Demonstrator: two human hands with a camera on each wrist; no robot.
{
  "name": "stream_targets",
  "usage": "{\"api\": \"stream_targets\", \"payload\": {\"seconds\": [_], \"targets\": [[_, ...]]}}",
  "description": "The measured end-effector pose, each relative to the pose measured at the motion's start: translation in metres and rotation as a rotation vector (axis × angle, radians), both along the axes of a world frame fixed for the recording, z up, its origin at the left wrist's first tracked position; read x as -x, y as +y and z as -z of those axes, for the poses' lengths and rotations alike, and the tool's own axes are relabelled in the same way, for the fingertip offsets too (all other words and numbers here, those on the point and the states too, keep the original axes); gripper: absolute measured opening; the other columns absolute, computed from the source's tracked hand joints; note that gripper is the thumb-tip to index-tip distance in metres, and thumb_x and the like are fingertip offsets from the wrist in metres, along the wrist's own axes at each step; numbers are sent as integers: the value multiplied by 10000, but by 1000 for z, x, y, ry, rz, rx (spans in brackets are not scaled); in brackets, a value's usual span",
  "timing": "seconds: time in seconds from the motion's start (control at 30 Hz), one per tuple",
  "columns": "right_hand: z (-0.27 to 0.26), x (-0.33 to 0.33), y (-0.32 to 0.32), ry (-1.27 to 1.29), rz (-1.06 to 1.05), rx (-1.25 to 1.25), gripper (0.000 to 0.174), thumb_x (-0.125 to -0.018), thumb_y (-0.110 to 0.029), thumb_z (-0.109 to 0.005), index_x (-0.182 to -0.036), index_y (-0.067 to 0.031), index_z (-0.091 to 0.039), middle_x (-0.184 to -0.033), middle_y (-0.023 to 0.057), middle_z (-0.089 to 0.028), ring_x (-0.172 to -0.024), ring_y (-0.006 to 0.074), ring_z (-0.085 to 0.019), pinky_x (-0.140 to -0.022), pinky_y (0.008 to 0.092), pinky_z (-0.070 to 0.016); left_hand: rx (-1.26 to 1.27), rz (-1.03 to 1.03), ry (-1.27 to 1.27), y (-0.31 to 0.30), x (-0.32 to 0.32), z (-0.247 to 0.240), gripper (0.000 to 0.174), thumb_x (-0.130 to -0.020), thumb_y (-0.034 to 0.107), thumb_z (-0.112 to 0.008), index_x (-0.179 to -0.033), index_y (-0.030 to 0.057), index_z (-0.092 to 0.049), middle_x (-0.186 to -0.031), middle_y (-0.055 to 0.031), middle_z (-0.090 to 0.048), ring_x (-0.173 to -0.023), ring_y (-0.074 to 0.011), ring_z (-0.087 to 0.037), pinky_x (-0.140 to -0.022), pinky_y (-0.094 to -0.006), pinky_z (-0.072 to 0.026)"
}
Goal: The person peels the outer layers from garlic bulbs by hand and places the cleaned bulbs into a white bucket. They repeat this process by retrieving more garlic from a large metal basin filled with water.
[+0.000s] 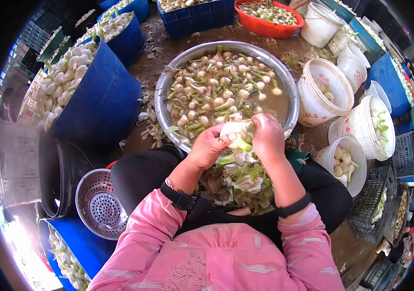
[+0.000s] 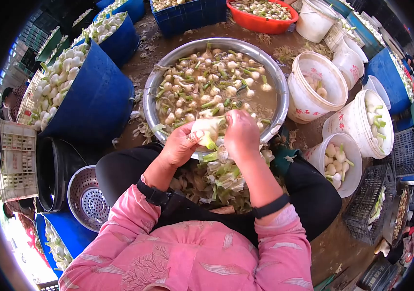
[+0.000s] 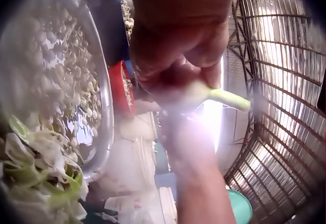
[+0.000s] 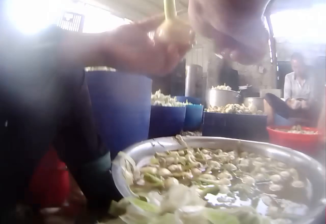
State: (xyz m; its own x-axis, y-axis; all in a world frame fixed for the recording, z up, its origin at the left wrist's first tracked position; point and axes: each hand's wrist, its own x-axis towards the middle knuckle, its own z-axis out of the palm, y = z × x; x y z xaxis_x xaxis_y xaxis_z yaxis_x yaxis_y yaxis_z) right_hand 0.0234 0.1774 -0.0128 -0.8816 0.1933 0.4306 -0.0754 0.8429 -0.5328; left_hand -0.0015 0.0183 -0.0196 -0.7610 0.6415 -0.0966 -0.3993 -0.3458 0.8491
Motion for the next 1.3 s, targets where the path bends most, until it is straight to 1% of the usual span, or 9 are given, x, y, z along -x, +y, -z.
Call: {"api": "stream_targets", "payload": {"seconds": [0.1, 0.2, 0.33, 0.53, 0.97, 1.07, 1.2, 1.27, 1.3], "targets": [[34, 21, 27, -623, 41, -366, 237, -792, -230, -483, -790, -8, -566, -673, 137, -558, -532, 261, -529, -482, 342, -433, -91, -96, -52, 1, -2, -10, 439, -727, 148, -627, -1106, 8, -456, -947, -17, -557, -840, -86, -510, -734, -206, -395], [11, 15, 19, -1043, -53, 686, 369, -828, -335, -450, -838, 17, -562, -642, 122, -569, -419, 159, -505, -355, 263, -377, -30, -294, 13, -1, 12, 0, 416, -731, 35, -595, -1119, 12, -446, -992, -33, -548, -900, -111, -507, -789, -225, -388], [-1, -2, -8, -887, -452, 1374, 326, -849, -336, -426, -851, -19, -504, -530, 45, -490, -363, 85, -398, -333, 192, -298, 143, -325, 104, 2, 10, 4, 412, -737, 6, -577, -1126, 9, -440, -1005, -46, -547, -915, -113, -504, -814, -242, -387], [-8, -14, -23, -647, -194, 1915, 264, -858, -256, -421, -759, -34, -524, -512, 9, -456, -370, 71, -390, -338, 189, -310, -78, -240, -33, 5, 6, 5, 424, -765, 107, -578, -1145, 17, -413, -1044, -59, -525, -959, -129, -488, -844, -265, -376], [-15, -21, -30, -498, -348, 1559, 179, -822, -138, -427, -688, -34, -482, -560, 25, -480, -440, 75, -433, -394, 193, -337, -386, -159, -216, -2, 0, 6, 347, -817, 154, -476, -1130, 25, -405, -1059, -92, -502, -988, -193, -480, -857, -307, -380], [-12, -27, -25, -487, -618, 824, 194, -811, -139, -438, -652, -32, -471, -548, 9, -464, -448, 66, -428, -408, 194, -348, -450, -201, -386, -8, 9, 7, 324, -835, 219, -423, -1082, 9, -431, -1017, -113, -517, -924, -221, -507, -796, -322, -420], [-24, -34, 5, -891, -677, 1017, 184, -790, -163, -470, -726, -1, -529, -531, 26, -478, -480, 78, -471, -439, 219, -376, -656, -197, -403, -31, 26, 6, 345, -841, 260, -416, -1101, 33, -418, -970, -96, -530, -850, -215, -516, -729, -326, -446], [-6, -15, 4, -866, -326, -140, 213, -744, -219, -538, -758, -16, -602, -659, 133, -585, -592, 248, -568, -545, 301, -434, -574, -120, -395, -21, 18, 0, 362, -836, 281, -433, -1111, 46, -416, -988, -89, -529, -868, -207, -519, -720, -317, -452], [-3, -17, 2, -643, -208, 46, 216, -739, -230, -546, -766, -25, -610, -693, 141, -584, -617, 275, -561, -570, 311, -437, -483, -114, -324, -16, 12, -3, 358, -818, 293, -488, -1087, 61, -441, -1005, -46, -537, -887, -184, -532, -706, -294, -459]]}}
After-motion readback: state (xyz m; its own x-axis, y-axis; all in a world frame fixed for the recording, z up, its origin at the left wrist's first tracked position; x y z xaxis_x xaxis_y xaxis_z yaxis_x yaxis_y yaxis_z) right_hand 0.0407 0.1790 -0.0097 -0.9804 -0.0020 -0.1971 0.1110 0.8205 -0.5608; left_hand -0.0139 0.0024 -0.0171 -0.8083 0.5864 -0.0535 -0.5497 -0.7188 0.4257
